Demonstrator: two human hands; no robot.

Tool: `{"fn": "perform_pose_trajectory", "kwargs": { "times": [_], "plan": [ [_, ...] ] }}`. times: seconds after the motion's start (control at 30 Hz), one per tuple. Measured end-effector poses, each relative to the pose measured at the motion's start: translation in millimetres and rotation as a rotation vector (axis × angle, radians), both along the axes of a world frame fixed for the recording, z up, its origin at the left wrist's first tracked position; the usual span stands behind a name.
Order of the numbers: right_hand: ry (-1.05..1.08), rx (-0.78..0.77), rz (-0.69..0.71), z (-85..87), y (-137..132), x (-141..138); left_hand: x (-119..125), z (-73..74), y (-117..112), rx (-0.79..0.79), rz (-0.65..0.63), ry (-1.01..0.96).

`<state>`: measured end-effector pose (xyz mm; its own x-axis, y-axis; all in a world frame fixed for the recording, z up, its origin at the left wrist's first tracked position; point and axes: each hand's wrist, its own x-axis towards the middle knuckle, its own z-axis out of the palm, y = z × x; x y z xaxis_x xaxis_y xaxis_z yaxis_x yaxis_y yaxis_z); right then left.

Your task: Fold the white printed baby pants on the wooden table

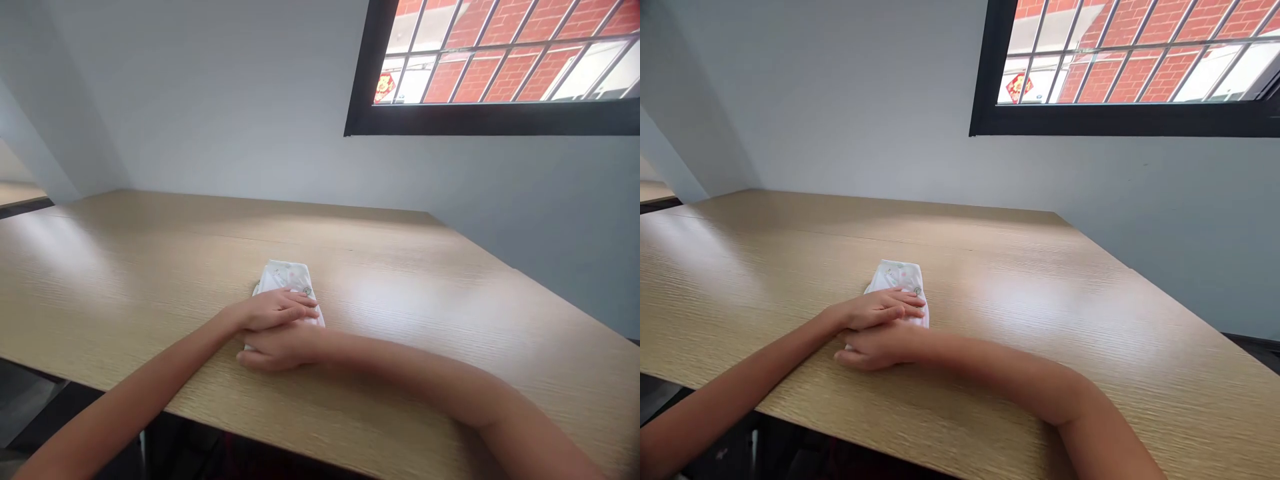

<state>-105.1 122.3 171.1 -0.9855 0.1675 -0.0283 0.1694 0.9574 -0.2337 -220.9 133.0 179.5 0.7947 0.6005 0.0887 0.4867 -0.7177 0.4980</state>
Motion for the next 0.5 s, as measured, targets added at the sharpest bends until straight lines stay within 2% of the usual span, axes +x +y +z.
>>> {"fn": "perform_pose_trajectory", "kwargs": {
  "times": [0.1,0.27,0.4,0.5],
  "plan": [
    [0.122,0.013,0.048,-9.4,-8,-2,2,-7.5,13,0.040,0.062,0.140],
    [0.199,0.078,0.065,-5.2,-23,1,-15,-17.8,39,0.196,0.352,0.252],
    [0.169,-0.026,0.212,0.4,-45,5,-42,-26.0,51,0.116,0.578,0.272],
    [0.150,-0.153,0.265,-0.6,-58,7,-58,-32.1,57,0.077,0.650,0.284]
  ]
}}
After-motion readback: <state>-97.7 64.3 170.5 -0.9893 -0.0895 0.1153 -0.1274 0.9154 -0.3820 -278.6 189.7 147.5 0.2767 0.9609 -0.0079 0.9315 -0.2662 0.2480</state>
